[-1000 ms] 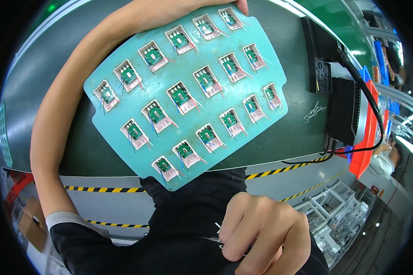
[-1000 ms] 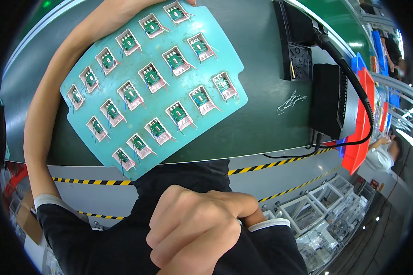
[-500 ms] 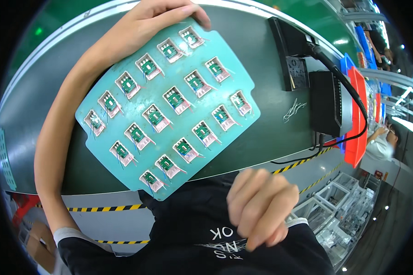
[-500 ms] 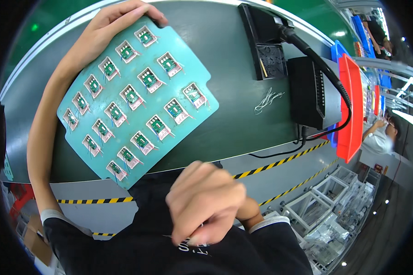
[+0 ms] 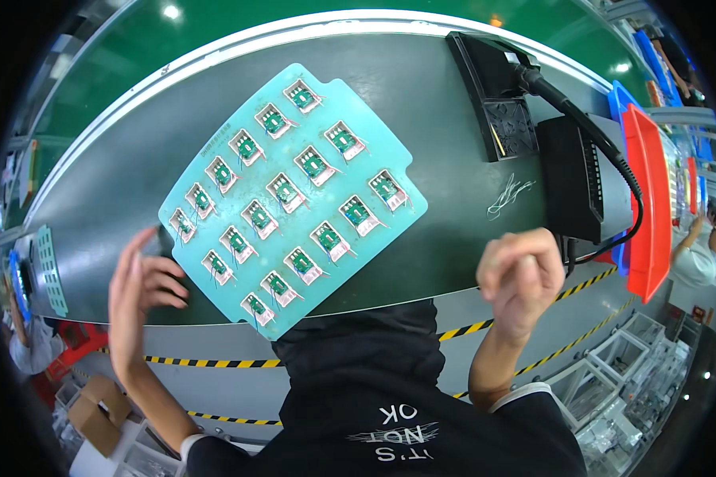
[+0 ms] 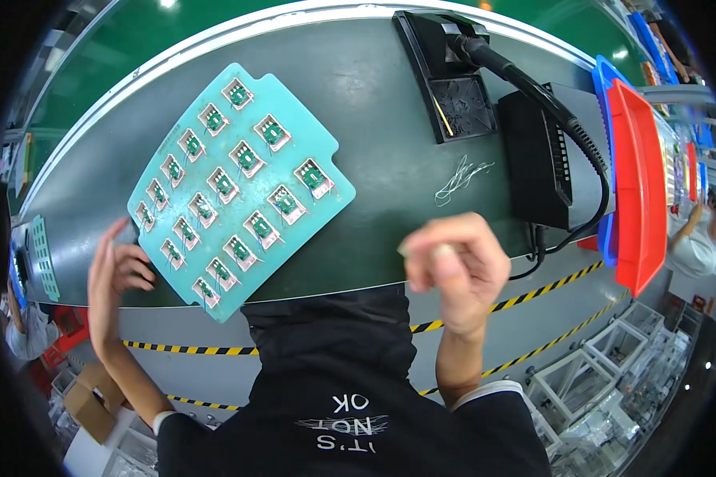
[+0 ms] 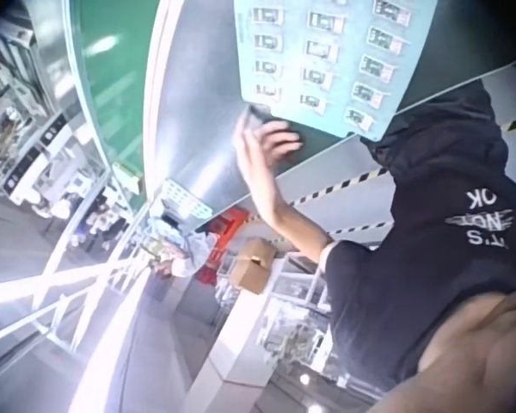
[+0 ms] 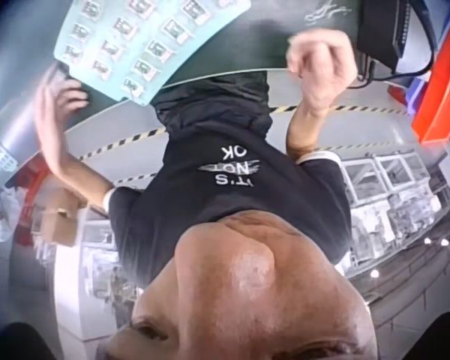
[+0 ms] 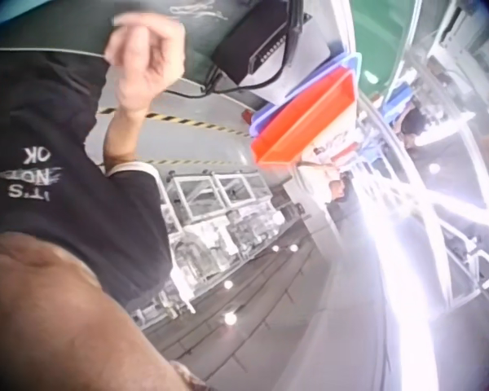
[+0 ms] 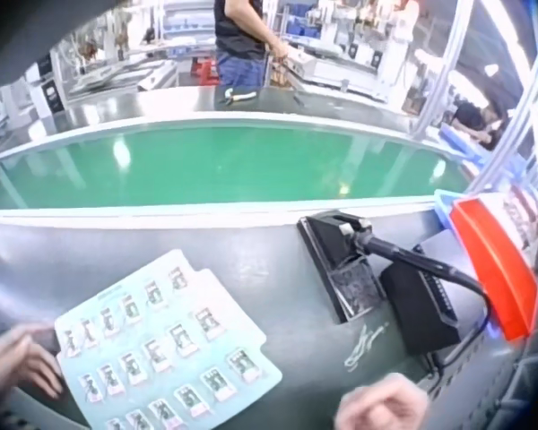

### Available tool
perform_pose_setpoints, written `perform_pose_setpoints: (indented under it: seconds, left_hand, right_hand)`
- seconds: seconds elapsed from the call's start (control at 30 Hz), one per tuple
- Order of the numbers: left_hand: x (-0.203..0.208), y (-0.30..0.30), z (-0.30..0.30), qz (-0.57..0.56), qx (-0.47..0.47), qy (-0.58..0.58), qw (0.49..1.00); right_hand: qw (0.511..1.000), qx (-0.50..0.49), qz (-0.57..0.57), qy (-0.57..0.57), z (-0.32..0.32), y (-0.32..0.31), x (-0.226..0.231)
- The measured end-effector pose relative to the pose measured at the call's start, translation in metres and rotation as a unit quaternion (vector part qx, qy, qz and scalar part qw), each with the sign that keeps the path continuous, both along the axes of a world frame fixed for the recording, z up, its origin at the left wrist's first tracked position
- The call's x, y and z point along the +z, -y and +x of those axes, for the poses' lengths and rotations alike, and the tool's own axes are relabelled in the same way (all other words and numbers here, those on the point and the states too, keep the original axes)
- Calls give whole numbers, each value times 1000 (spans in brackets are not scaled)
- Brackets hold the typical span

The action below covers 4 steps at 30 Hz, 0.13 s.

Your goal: Soldering components onto circuit boards on an assembly line.

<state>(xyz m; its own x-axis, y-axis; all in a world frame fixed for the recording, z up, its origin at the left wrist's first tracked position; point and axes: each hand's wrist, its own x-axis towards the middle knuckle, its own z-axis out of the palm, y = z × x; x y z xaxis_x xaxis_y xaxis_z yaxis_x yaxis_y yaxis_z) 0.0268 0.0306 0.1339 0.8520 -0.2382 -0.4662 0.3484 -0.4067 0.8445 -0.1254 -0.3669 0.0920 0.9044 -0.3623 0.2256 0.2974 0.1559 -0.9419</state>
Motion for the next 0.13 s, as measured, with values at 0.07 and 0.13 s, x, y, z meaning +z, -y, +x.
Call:
perform_pose_setpoints:
  seconds: [0.07, 0.13]
  left_hand:
    - [-1, 8, -29, -58, 25, -30, 998]
    - [-18, 9, -50, -105, 25, -12, 994]
  right_hand:
    - [996, 17, -35, -75, 8, -9, 5]
    - [981, -23, -146, -125, 17, -20, 0]
